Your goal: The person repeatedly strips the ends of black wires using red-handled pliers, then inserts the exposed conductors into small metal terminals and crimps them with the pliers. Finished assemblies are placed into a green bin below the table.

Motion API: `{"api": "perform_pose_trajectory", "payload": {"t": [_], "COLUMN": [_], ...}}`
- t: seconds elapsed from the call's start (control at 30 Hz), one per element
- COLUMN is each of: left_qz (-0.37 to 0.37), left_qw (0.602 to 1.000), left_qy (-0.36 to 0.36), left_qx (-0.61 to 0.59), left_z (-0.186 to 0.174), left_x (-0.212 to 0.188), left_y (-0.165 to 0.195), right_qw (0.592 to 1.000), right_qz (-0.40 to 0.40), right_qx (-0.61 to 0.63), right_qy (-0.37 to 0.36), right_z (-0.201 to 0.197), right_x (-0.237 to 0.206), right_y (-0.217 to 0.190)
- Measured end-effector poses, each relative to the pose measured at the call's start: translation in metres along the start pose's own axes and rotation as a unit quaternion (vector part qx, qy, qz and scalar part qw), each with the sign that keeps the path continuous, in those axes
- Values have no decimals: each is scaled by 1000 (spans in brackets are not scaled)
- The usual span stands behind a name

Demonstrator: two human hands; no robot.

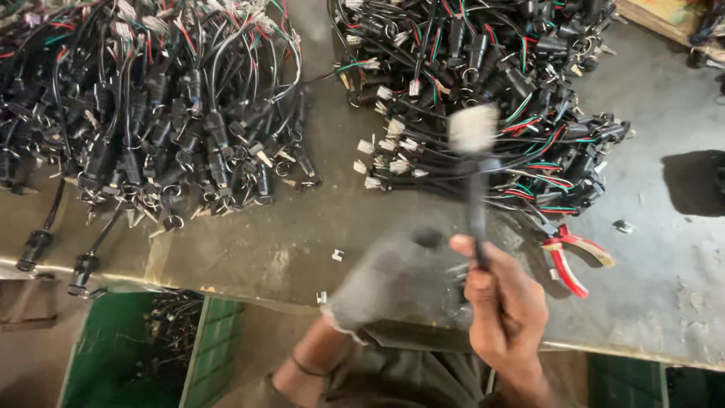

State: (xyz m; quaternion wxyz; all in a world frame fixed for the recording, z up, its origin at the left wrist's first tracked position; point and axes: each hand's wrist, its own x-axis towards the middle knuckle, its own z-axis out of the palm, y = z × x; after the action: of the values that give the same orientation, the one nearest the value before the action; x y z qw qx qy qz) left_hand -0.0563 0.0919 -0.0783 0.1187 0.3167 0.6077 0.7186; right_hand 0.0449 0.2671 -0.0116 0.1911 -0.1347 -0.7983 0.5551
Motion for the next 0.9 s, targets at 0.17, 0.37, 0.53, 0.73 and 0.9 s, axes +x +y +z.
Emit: {"api": "perform_pose_trajectory", "payload": {"t": [0.17,0.37,0.53,0.73,0.9], "left_qz": [-45,-97,-49,93,80], "left_qw": [938,970,972,985,977], "left_qy": [175,102,10,-137,-176], "left_qx": [-295,-199,-230,38,86], "left_z": [-2,18,59,70,47], "left_x": [13,13,17,15,13], "left_y": [20,43,79,69,57], "right_qw": [972,945,990,779,866], "right_qz": [-136,-191,-93,-71,-71], "right_qx": [-159,-249,52,603,493], "right_qy": [-105,-90,-98,-154,-42], "right_z": [25,16,-11,-44,-63], "right_x": [2,25,39,55,46], "right_y": [20,-7,-53,-69,-34]}}
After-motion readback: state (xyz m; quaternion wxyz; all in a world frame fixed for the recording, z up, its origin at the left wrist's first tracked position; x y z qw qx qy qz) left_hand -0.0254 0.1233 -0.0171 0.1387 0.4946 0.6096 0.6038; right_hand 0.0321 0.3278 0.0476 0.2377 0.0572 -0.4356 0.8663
